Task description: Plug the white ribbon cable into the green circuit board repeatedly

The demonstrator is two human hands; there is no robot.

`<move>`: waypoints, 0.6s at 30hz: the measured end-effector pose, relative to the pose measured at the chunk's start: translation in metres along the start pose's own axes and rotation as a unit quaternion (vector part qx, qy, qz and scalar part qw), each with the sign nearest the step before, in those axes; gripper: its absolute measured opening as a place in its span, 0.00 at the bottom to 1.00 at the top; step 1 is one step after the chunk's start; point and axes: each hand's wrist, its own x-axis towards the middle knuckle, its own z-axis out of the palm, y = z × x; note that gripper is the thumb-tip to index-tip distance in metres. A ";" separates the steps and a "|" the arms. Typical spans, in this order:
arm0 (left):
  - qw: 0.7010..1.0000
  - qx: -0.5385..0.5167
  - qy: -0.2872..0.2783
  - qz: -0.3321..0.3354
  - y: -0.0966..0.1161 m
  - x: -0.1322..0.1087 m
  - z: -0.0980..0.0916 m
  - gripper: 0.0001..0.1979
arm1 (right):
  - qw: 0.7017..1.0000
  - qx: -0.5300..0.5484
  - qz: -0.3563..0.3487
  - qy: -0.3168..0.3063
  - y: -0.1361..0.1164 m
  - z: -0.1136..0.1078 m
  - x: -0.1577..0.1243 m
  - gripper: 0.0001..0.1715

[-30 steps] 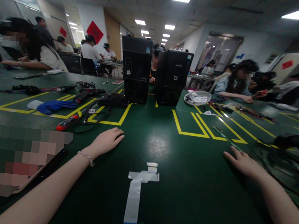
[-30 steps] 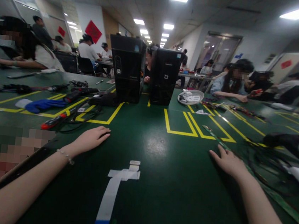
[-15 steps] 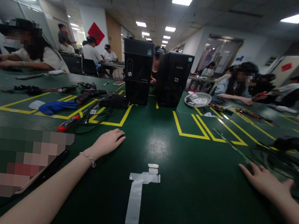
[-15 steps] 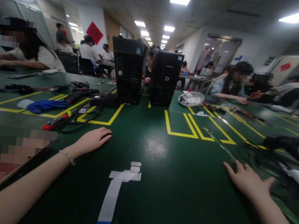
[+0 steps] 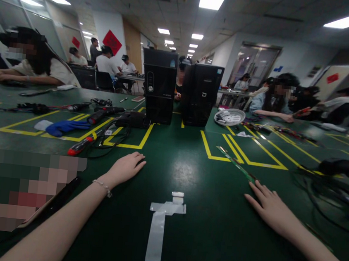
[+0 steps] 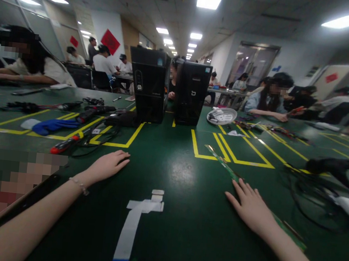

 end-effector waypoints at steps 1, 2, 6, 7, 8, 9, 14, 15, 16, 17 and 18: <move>1.000 0.000 0.000 0.000 0.000 0.000 0.000 0.16 | 1.000 0.004 -0.009 -0.018 -0.009 -0.004 0.001 0.48; 1.000 0.000 -0.001 -0.001 0.000 0.000 -0.001 0.16 | 0.999 0.006 -0.018 -0.033 -0.018 -0.009 0.001 0.48; 1.000 -0.003 -0.003 -0.003 -0.001 0.000 0.000 0.16 | 0.999 0.009 -0.032 -0.034 -0.044 -0.017 -0.007 0.49; 1.000 -0.004 -0.003 -0.003 -0.001 0.000 0.000 0.16 | 0.999 0.010 -0.032 -0.026 -0.049 -0.017 -0.010 0.50; 1.000 -0.005 -0.004 -0.004 -0.001 0.000 0.000 0.17 | 0.999 0.012 -0.034 -0.020 -0.053 -0.017 -0.013 0.50; 1.000 -0.006 -0.004 -0.004 -0.001 0.000 0.000 0.17 | 0.999 0.013 -0.039 -0.015 -0.057 -0.016 -0.015 0.49; 1.000 -0.006 -0.005 -0.005 0.000 -0.001 -0.001 0.17 | 0.998 0.009 -0.063 -0.024 -0.064 -0.018 -0.022 0.48; 1.000 -0.005 -0.005 -0.005 0.000 0.000 -0.001 0.17 | 0.998 0.010 -0.066 -0.022 -0.063 -0.019 -0.023 0.48; 1.000 -0.004 -0.005 -0.005 0.000 0.000 0.000 0.16 | 0.998 0.011 -0.068 -0.014 -0.062 -0.020 -0.025 0.48; 1.000 -0.003 -0.004 -0.004 0.000 0.000 0.000 0.16 | 0.998 0.011 -0.067 0.001 -0.059 -0.021 -0.027 0.48; 1.000 -0.002 -0.004 -0.002 0.000 0.000 0.000 0.16 | 0.998 0.009 -0.061 0.022 -0.056 -0.020 -0.031 0.47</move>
